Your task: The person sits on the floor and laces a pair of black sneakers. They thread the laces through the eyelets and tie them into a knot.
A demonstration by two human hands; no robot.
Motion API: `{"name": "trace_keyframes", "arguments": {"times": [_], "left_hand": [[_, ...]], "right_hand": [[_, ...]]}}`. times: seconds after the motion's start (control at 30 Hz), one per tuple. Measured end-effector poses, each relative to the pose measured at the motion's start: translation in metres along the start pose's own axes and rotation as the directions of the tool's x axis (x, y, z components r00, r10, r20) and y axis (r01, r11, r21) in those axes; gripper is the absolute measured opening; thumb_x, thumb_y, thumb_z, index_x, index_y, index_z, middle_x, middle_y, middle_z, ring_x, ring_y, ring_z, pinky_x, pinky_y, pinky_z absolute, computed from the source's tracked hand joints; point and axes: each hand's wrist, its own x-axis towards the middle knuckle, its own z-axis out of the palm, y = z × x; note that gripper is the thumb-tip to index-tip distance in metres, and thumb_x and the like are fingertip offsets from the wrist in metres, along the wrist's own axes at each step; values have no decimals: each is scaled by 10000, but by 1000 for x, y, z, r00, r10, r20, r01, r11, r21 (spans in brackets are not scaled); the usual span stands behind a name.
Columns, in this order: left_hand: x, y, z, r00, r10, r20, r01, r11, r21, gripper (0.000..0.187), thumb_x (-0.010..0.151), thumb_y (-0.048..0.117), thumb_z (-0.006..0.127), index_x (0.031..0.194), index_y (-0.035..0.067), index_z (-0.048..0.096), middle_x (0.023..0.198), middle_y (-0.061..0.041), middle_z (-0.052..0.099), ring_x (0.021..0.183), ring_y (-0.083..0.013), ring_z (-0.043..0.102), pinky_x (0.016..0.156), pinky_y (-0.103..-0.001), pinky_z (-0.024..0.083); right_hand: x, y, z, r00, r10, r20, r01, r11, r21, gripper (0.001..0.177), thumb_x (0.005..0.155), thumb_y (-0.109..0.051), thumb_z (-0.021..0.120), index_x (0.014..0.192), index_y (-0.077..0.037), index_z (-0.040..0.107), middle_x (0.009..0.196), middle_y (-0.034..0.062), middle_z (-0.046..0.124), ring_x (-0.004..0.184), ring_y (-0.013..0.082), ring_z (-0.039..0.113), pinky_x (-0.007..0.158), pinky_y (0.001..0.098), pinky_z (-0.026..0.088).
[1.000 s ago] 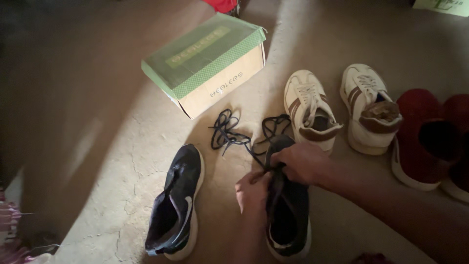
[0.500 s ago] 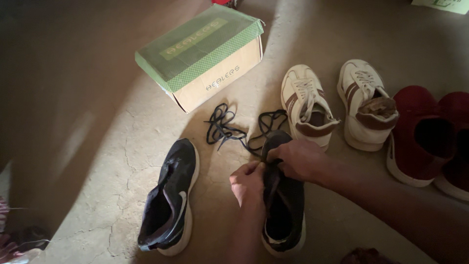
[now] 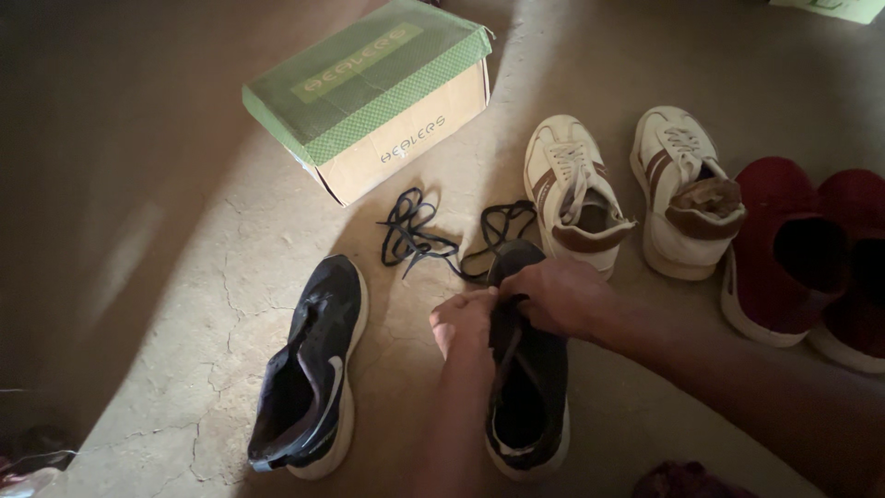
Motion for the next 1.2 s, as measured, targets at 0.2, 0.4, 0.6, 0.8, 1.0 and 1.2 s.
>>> {"name": "trace_keyframes", "arguments": {"times": [0.2,0.4,0.6,0.8,1.0,1.2], "left_hand": [[6,-5,3,999,-15,-36,18,995,95,174,830,143,758,958,27,780,873,-120,755,761,-217,699,703,-368,551],[6,-24,16,961,235,-143,-238,971,-3,121,856,125,723,908,16,724,856,-111,735,769,-203,658,711,-341,545],[16,-27,11,971,229,-64,-235,965,-114,61,888,81,668,909,29,693,830,-70,735,741,-154,658,691,-300,540],[20,-15,12,985,141,-102,-149,986,-79,126,852,42,664,946,6,741,840,-91,729,724,-185,640,669,-332,533],[53,37,-34,992,67,-112,-78,992,-102,182,920,128,652,986,-28,719,833,-125,744,689,-220,677,628,-372,554],[81,71,-79,991,132,-3,-128,949,-287,129,934,110,633,934,-17,652,749,-149,746,591,-214,687,534,-350,561]], "right_hand": [[0,-3,1,999,36,-5,-36,999,-30,373,834,-245,688,1192,-339,736,1046,81,752,989,320,720,872,467,567],[0,-2,1,999,33,-24,-33,999,2,429,808,-247,697,1228,-329,705,1030,91,753,1008,330,710,857,492,560],[-2,-2,-2,997,-19,-75,22,999,37,369,809,-220,675,1168,-289,725,1018,96,758,1004,331,710,847,494,555],[-2,-2,-4,997,14,-73,-12,999,33,354,802,-225,684,1144,-300,737,1002,97,754,984,331,713,840,492,556],[-3,4,1,996,2,-90,2,999,36,300,792,-223,712,1087,-266,745,961,102,754,956,333,720,846,474,559],[5,4,7,995,-56,-89,56,998,2,298,768,-214,735,1064,-251,744,1006,80,750,992,325,705,842,489,550]]}}
